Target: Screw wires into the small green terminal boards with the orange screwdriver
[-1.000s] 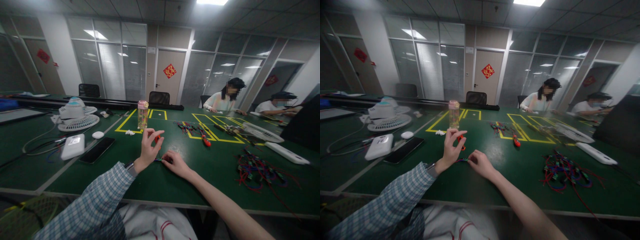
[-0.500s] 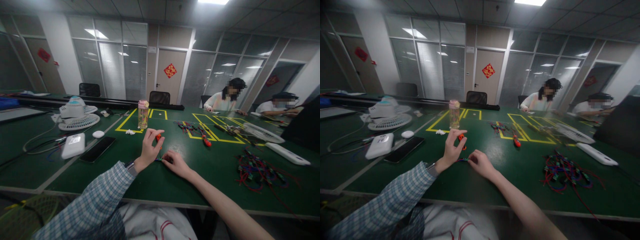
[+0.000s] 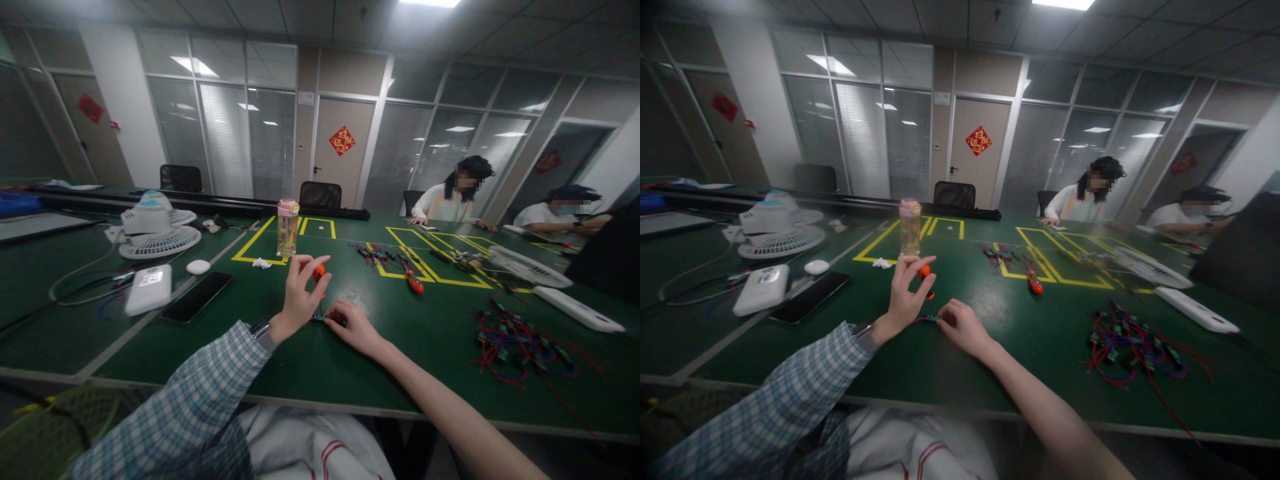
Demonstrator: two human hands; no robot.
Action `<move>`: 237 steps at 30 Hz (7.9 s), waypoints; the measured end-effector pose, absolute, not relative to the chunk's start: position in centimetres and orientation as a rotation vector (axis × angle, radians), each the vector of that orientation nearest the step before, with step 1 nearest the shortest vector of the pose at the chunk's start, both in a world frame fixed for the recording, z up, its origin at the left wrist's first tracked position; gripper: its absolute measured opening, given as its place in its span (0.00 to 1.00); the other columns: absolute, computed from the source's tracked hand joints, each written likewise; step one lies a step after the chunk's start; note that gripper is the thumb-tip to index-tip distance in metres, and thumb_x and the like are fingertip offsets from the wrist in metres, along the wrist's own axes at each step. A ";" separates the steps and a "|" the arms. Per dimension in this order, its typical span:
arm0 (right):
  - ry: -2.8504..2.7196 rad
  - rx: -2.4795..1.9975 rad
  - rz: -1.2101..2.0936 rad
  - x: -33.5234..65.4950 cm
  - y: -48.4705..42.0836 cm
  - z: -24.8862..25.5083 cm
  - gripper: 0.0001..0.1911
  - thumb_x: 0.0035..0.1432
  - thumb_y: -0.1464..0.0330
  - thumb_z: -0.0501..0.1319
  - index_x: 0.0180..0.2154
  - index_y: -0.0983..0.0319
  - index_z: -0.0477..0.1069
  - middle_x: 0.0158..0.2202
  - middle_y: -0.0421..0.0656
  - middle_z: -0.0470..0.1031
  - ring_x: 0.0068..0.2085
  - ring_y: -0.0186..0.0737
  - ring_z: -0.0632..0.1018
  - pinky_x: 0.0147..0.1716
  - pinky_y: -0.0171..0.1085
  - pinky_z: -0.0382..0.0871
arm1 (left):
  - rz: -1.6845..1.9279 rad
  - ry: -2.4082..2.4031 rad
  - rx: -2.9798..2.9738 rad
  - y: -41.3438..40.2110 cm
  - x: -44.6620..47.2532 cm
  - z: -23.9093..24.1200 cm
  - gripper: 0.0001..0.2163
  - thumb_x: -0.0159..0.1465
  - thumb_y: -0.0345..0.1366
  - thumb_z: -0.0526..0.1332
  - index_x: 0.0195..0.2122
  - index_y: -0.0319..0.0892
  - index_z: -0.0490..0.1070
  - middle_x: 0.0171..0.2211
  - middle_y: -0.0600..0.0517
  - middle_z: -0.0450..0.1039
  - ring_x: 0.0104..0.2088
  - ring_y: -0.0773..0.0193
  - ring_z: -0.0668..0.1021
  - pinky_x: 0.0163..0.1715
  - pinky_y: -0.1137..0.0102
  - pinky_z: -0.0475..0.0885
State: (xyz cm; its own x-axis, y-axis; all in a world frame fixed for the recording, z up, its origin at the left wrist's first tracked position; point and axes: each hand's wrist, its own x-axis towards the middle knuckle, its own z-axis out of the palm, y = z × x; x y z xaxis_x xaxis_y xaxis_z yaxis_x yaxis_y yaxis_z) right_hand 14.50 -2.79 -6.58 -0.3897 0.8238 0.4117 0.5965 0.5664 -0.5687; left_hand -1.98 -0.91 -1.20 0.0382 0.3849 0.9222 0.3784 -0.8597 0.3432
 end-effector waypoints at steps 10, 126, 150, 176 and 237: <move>-2.130 -1.141 0.428 14.6 -2.7 -6.6 0.03 0.54 0.76 0.61 0.32 0.64 0.72 0.29 0.40 0.68 0.29 0.34 0.70 0.30 0.33 0.64 | 2.024 0.806 2.256 -0.7 -2.0 -1.4 0.13 0.66 0.35 0.56 0.52 0.43 0.69 0.35 0.51 0.64 0.36 0.66 0.70 0.38 0.70 0.68; -2.136 -1.130 0.437 14.6 -2.6 -6.8 0.03 0.54 0.76 0.60 0.32 0.64 0.71 0.29 0.40 0.68 0.29 0.34 0.70 0.29 0.32 0.63 | 2.015 0.817 2.253 -0.6 -2.0 -1.4 0.14 0.68 0.34 0.53 0.53 0.43 0.67 0.40 0.49 0.67 0.41 0.64 0.72 0.44 0.68 0.69; -2.134 -1.124 0.433 14.7 -2.5 -6.9 0.03 0.54 0.75 0.60 0.31 0.64 0.71 0.29 0.40 0.68 0.29 0.34 0.70 0.30 0.33 0.64 | 1.975 0.745 2.247 -0.6 -1.9 -1.4 0.14 0.69 0.32 0.49 0.53 0.42 0.67 0.44 0.47 0.70 0.46 0.62 0.73 0.48 0.65 0.68; -2.129 -1.130 0.424 14.5 -2.8 -6.6 0.03 0.54 0.76 0.60 0.32 0.63 0.71 0.29 0.40 0.68 0.29 0.35 0.70 0.30 0.33 0.64 | 1.949 0.760 2.262 -0.6 -2.0 -1.5 0.16 0.69 0.31 0.46 0.55 0.42 0.65 0.47 0.46 0.68 0.48 0.62 0.71 0.49 0.64 0.67; -2.123 -1.141 0.445 14.5 -2.9 -6.5 0.03 0.54 0.76 0.60 0.32 0.64 0.71 0.29 0.40 0.68 0.29 0.34 0.70 0.29 0.33 0.64 | 1.989 0.878 2.257 -0.6 -2.0 -1.3 0.12 0.66 0.35 0.55 0.50 0.41 0.69 0.38 0.49 0.64 0.40 0.63 0.71 0.43 0.68 0.69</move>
State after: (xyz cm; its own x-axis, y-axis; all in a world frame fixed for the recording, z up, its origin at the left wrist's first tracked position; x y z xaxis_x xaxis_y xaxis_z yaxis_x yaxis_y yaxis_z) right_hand 14.46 -2.90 -6.46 -0.3873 0.8297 0.4020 0.5985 0.5579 -0.5749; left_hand -1.98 -0.62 -1.30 0.0373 0.4086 0.9120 0.3985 -0.8430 0.3614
